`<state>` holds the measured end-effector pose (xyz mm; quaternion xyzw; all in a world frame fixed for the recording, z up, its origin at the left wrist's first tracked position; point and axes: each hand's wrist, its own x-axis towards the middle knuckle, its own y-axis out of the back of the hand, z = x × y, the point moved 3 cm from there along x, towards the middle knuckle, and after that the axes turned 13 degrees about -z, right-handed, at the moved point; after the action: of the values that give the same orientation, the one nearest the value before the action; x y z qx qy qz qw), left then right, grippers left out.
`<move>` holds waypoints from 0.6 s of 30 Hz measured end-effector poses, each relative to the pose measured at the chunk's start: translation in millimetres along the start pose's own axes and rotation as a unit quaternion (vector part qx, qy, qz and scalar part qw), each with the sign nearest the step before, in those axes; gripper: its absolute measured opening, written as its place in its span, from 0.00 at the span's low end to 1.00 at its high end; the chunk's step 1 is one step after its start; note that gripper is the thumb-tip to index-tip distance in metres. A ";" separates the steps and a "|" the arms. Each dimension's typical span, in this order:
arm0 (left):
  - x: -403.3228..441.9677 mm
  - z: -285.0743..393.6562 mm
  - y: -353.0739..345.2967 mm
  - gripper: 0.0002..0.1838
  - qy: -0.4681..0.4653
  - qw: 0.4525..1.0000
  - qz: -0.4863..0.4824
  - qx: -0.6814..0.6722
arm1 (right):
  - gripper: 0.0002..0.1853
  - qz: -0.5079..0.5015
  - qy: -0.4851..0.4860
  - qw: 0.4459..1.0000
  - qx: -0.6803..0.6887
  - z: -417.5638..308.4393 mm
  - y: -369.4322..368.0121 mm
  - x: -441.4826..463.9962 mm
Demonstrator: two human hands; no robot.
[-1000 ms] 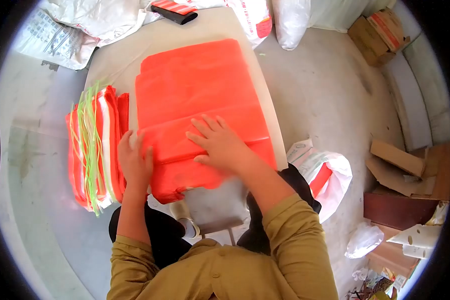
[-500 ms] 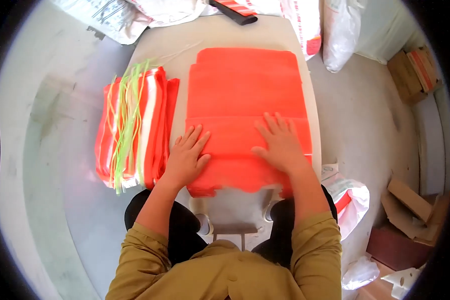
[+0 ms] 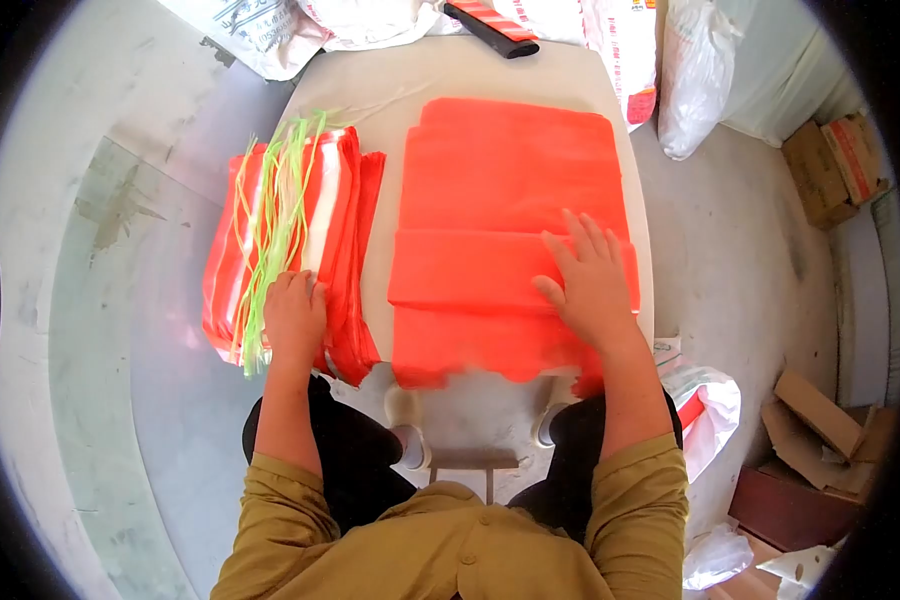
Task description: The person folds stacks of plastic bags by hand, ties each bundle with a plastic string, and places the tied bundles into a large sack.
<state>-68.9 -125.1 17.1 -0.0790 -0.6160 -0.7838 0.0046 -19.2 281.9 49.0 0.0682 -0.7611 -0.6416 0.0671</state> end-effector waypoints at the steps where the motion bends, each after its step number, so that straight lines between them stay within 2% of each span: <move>1: -0.3 0.5 1.5 0.14 -0.008 1.000 0.012 -0.023 | 0.28 0.008 0.009 1.000 0.005 -3.9 0.9 1.1; 2: -0.8 1.7 3.1 0.13 -0.017 0.999 0.023 -0.045 | 0.28 0.011 0.025 0.999 0.024 -7.3 1.0 2.4; 4: -0.4 14.0 9.8 0.12 0.000 0.969 0.005 -0.247 | 0.28 0.017 0.056 0.996 0.060 -13.5 1.2 4.8; 5: -0.3 23.2 12.3 0.11 0.007 0.939 -0.005 -0.345 | 0.27 -0.012 0.060 0.990 0.126 -19.4 1.4 5.2; 7: -3.3 44.2 5.6 0.11 0.001 0.864 -0.108 -0.491 | 0.27 -0.070 0.069 0.962 0.256 -39.6 2.3 6.2; 8: -6.4 55.5 2.5 0.11 -0.002 0.814 -0.160 -0.558 | 0.27 -0.057 0.119 0.961 0.244 -52.4 1.3 4.9; 11: -22.1 97.7 7.1 0.10 -0.118 0.738 -0.300 -0.593 | 0.26 0.032 0.296 0.937 0.183 -94.6 6.7 2.2; 14: -32.7 123.2 22.5 0.15 -0.133 0.666 -0.381 -0.627 | 0.22 -0.020 0.304 0.918 0.254 -108.8 6.8 0.2; 17: -24.8 105.5 3.3 0.23 -0.164 0.532 -0.312 -0.770 | 0.17 -0.124 0.138 0.890 0.416 -90.9 7.6 -3.2; 18: -21.4 104.5 -0.2 0.27 -0.104 0.493 -0.267 -0.821 | 0.15 -0.143 0.095 0.866 0.469 -81.5 12.1 -4.4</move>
<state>-35.5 -26.0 38.0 0.0401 0.3185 -0.8854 -0.3361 0.4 205.9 74.5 0.2605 -0.9441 -0.2020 0.0069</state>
